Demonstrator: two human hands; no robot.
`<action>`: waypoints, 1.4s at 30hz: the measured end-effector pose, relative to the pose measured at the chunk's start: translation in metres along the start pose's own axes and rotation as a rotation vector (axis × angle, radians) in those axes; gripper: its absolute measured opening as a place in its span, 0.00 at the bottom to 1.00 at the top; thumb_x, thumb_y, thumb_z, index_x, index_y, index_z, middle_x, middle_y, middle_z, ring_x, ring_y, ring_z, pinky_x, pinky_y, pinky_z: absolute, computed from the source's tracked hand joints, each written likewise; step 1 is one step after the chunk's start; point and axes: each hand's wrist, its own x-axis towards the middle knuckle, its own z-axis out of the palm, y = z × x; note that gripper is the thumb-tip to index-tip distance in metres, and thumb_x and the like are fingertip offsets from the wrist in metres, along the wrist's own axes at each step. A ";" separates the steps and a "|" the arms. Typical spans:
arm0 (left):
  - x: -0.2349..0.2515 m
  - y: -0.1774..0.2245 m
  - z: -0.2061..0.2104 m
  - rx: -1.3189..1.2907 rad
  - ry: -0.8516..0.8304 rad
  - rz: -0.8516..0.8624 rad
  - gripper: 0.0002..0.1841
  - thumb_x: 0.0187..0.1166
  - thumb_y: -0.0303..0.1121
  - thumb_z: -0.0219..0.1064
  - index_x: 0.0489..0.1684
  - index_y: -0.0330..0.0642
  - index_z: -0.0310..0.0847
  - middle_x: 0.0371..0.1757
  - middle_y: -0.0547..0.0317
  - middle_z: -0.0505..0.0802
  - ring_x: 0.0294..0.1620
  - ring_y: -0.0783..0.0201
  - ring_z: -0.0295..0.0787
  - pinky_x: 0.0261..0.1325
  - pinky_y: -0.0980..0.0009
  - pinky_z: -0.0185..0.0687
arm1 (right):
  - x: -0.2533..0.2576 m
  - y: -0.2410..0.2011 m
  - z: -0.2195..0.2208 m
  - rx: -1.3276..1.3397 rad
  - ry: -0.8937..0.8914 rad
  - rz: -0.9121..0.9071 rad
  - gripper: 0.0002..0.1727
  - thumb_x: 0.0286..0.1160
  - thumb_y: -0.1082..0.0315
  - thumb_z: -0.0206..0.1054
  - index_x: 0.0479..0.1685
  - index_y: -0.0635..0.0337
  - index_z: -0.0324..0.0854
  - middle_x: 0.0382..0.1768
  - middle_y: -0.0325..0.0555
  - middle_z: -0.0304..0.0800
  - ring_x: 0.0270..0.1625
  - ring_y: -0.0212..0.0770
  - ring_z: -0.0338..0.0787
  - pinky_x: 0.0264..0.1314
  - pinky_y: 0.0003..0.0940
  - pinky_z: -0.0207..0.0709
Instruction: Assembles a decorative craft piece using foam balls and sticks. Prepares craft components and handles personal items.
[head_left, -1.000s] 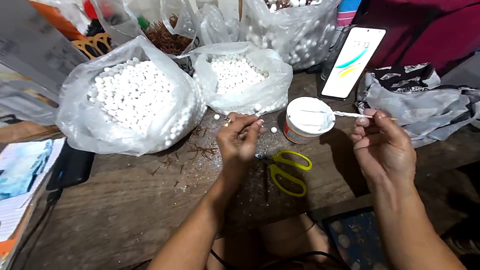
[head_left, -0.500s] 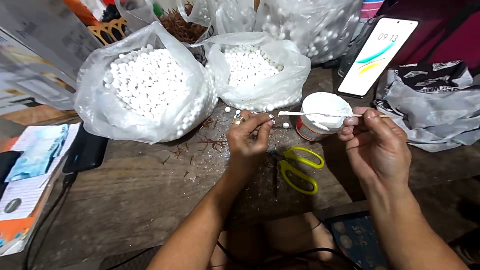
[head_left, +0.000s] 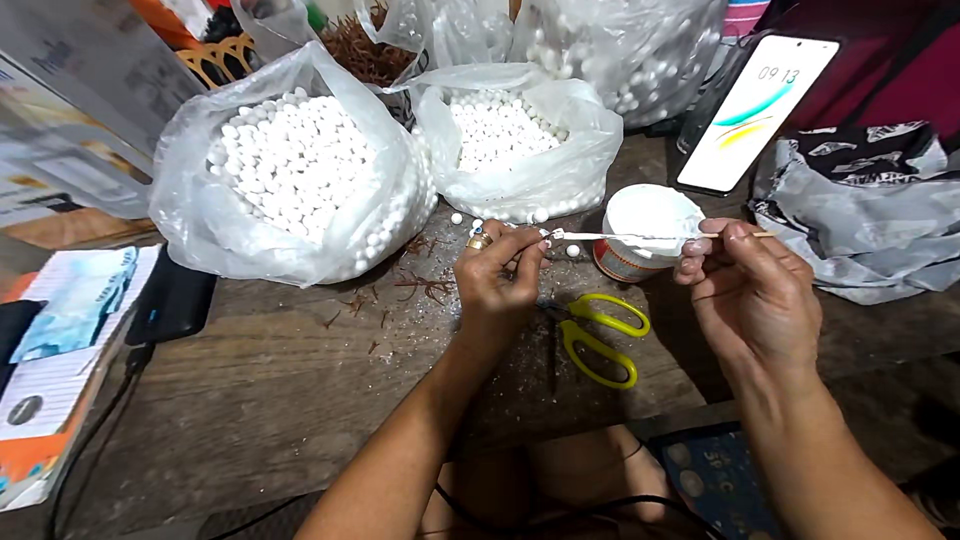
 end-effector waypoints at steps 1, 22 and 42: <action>0.000 0.000 0.000 0.000 0.000 0.001 0.04 0.68 0.15 0.69 0.33 0.23 0.90 0.32 0.53 0.86 0.30 0.79 0.83 0.38 0.88 0.82 | 0.000 0.000 0.000 0.004 0.001 0.000 0.24 0.89 0.73 0.42 0.37 0.52 0.88 0.27 0.30 0.94 0.28 0.24 0.91 0.37 0.18 0.87; 0.003 0.004 -0.009 -0.265 -0.074 -0.189 0.05 0.72 0.13 0.67 0.40 0.27 0.85 0.37 0.63 0.89 0.32 0.77 0.91 0.41 0.78 0.93 | 0.003 -0.005 -0.003 0.010 0.024 -0.019 0.26 0.91 0.72 0.39 0.39 0.52 0.87 0.29 0.30 0.94 0.29 0.24 0.91 0.36 0.18 0.86; 0.006 0.005 -0.013 -0.428 -0.178 -0.243 0.08 0.71 0.12 0.67 0.37 0.33 0.86 0.38 0.65 0.90 0.31 0.74 0.92 0.40 0.75 0.95 | 0.002 -0.003 -0.005 -0.014 -0.016 -0.016 0.25 0.90 0.73 0.41 0.39 0.52 0.89 0.29 0.31 0.95 0.29 0.24 0.91 0.37 0.18 0.87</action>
